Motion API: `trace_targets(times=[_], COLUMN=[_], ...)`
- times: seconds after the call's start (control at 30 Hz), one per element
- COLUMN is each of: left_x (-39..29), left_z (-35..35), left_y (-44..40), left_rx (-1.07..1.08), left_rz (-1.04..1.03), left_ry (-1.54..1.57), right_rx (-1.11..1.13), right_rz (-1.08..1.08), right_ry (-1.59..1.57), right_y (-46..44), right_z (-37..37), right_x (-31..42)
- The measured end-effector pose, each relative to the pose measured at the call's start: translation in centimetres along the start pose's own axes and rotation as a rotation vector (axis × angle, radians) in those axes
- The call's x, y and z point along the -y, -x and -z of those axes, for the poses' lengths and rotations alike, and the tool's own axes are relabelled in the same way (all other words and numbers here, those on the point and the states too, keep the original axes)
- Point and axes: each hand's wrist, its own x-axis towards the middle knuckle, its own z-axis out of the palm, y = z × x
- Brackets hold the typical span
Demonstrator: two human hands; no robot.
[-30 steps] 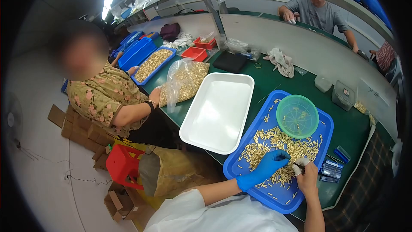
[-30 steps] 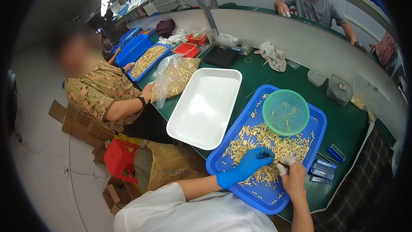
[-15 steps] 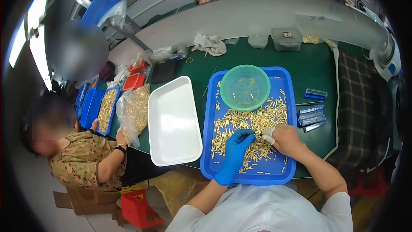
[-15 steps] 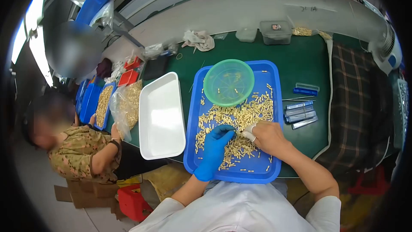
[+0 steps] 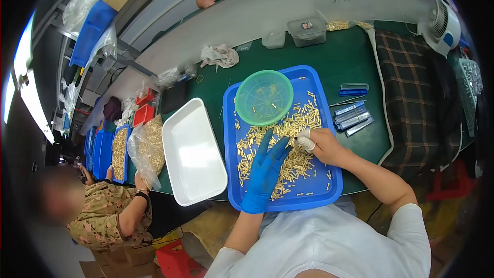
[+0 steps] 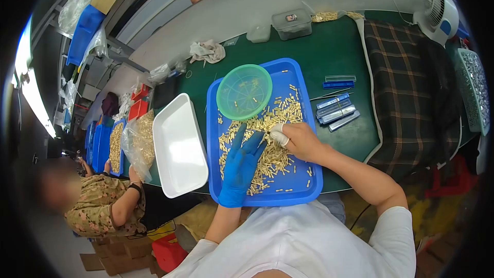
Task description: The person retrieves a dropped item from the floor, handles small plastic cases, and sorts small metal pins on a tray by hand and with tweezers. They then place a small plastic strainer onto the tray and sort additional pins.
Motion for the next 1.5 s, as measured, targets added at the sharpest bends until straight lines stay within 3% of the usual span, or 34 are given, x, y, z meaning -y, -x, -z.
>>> trace_targets(times=[0.07,0.17,0.2,0.3,0.43,0.57,0.6,0.7,0.73,0.83,0.97,1.0,1.1,1.27,1.37,1.5], left_x=[-0.4,-0.5,-0.6,-0.7,-0.7,-0.6,-0.6,-0.6,-0.6,-0.8,-0.6,-0.6,-0.5,-0.5,0.1,0.7], left_z=[-0.1,0.1,0.1,-0.5,-0.4,-0.7,-0.8,-0.7,-0.8,-0.8,-0.6,-0.6,-0.3,-0.4,0.3,2.1], left_y=[0.1,0.2,0.2,0.1,0.0,0.1,0.0,0.0,0.0,-0.1,-0.1,-0.2,-0.1,0.2,0.1,0.1], left_rx=[0.072,0.178,0.178,0.058,0.105,0.075,0.077,0.066,0.066,0.104,0.067,0.064,0.121,0.079,0.053,-0.121], left_rz=[0.002,0.083,0.090,0.053,0.085,0.082,0.087,0.071,0.071,0.067,0.071,0.067,0.067,0.102,0.012,0.086], left_ry=[0.125,0.201,0.197,0.279,0.217,0.200,0.200,0.266,0.268,0.215,0.261,0.257,0.304,0.425,-0.073,-0.151], right_rx=[-0.044,0.419,0.414,0.015,0.198,0.342,0.339,-0.054,-0.052,0.281,0.389,0.390,0.086,0.201,0.363,0.374], right_rz=[-0.031,0.095,0.092,-0.084,0.108,-0.008,-0.013,-0.054,-0.056,0.078,-0.149,-0.144,-0.009,-0.101,-0.298,-0.219], right_ry=[-0.037,0.170,0.166,-0.092,-0.072,0.165,0.165,-0.095,-0.094,0.031,0.217,0.214,-0.174,-0.174,-0.413,-0.292], right_y=[-0.2,-0.3,-0.3,-0.3,-0.2,-0.2,-0.2,-0.2,-0.2,0.1,-0.4,-0.5,-0.4,-0.4,-0.5,-0.2], right_z=[0.0,0.3,0.1,-0.1,-0.1,-0.2,-0.2,-0.8,-0.8,-0.6,-0.1,0.0,-0.2,-0.5,0.5,-0.1], right_x=[0.1,0.8,0.7,0.2,0.8,1.3,1.1,0.6,0.7,1.1,1.8,1.6,0.8,0.8,1.5,1.8])
